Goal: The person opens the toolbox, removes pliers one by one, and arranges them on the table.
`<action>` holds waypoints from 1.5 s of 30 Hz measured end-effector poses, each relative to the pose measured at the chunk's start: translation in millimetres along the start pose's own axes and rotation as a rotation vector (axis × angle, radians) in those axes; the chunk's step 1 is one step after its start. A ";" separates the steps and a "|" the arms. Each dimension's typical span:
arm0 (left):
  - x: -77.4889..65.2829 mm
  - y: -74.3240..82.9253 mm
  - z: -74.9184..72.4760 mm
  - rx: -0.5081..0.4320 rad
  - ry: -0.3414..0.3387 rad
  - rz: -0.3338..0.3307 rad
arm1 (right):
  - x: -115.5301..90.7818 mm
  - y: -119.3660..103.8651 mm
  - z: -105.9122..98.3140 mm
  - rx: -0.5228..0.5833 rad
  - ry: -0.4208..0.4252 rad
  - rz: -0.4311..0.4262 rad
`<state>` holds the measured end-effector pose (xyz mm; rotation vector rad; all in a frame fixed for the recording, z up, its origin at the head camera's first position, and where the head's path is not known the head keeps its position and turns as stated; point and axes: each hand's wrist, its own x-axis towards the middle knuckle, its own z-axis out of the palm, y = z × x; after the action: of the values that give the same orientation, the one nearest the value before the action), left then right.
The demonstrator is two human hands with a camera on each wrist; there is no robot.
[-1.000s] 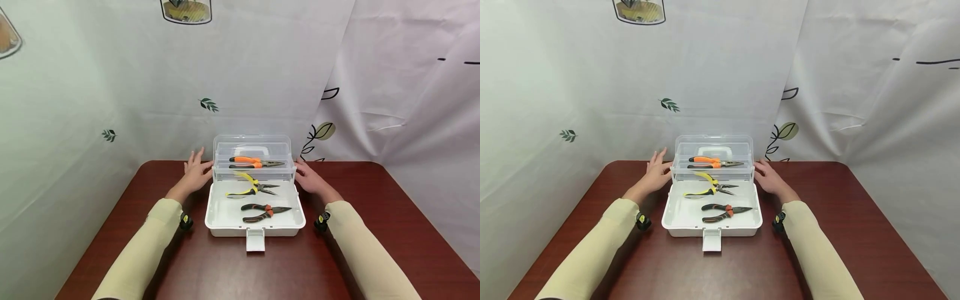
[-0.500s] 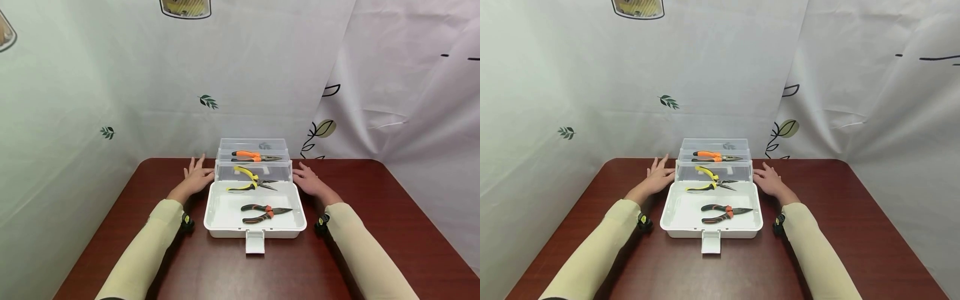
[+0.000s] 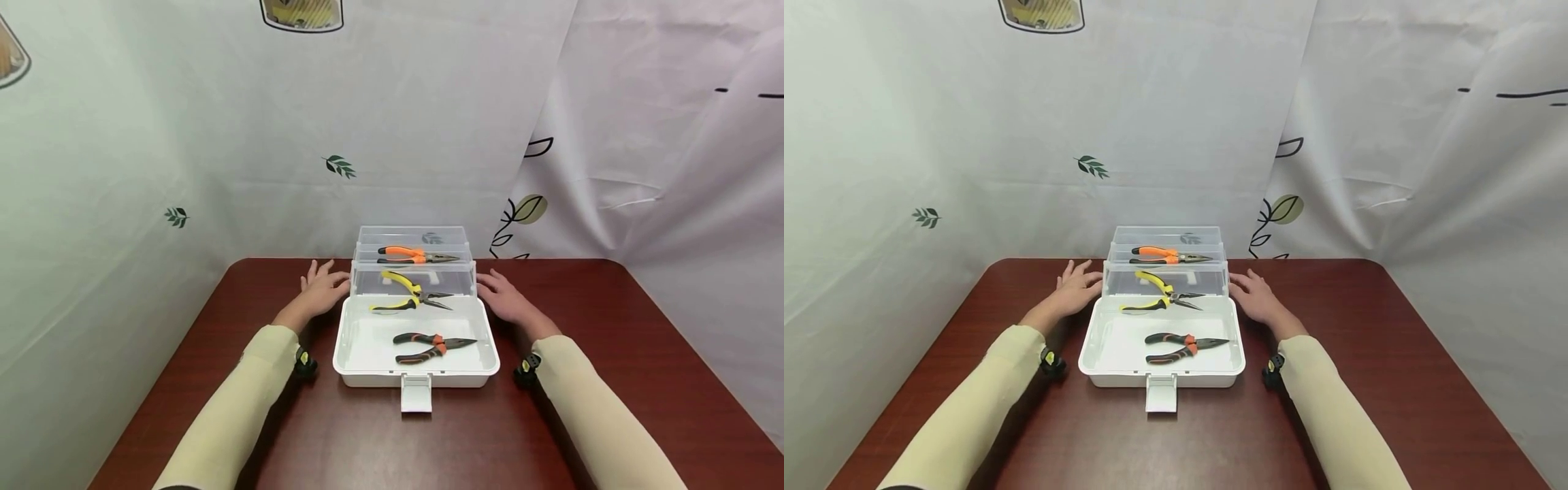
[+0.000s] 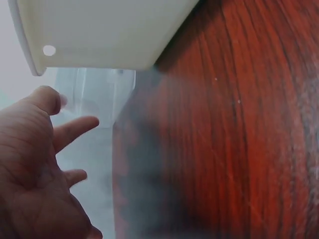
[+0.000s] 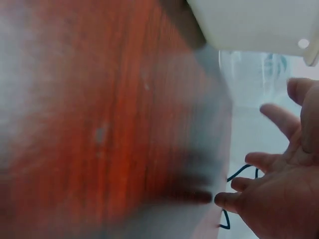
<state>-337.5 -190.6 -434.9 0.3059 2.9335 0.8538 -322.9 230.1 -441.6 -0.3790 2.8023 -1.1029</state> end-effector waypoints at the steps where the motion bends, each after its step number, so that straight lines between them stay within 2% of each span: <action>1: -0.5 0.6 -1.3 0.012 0.011 0.002 | -2.2 0.2 0.5 0.008 0.013 -0.008; 3: -1.8 1.7 -5.1 0.025 0.043 0.013 | -8.9 -0.2 0.6 0.061 0.033 -0.002; 9: -4.8 9.8 -26.8 0.037 0.153 0.128 | -41.9 -3.8 -3.5 0.390 0.050 0.048; 14: -6.4 27.1 -48.8 0.014 0.173 0.213 | -69.3 -8.2 -1.3 0.577 -0.037 0.027; 17: -5.7 43.8 -58.4 0.003 0.155 0.236 | -82.2 -12.7 2.9 0.650 -0.097 0.034; 22: -0.4 77.5 -69.8 -0.004 0.064 0.276 | -97.7 -21.3 9.6 0.697 -0.175 0.048; 26: 5.5 104.6 -76.9 0.032 -0.035 0.325 | -104.0 -23.7 13.6 0.703 -0.206 0.042; 29: 11.7 121.1 -79.5 0.082 -0.114 0.360 | -106.3 -22.6 15.0 0.715 -0.222 0.026; 31: 16.4 130.2 -79.8 0.084 -0.169 0.378 | -107.2 -21.8 15.7 0.730 -0.233 0.016; 36: 26.4 145.9 -76.6 0.042 -0.278 0.382 | -108.0 -20.8 17.4 0.749 -0.240 0.003; 45: 41.1 165.2 -67.0 0.105 -0.393 0.378 | -106.9 -15.9 18.4 0.774 -0.239 -0.012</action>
<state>-357.8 -80.7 -290.0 0.9409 2.5884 0.5848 -213.5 235.5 -443.4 -0.3973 1.9661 -1.8618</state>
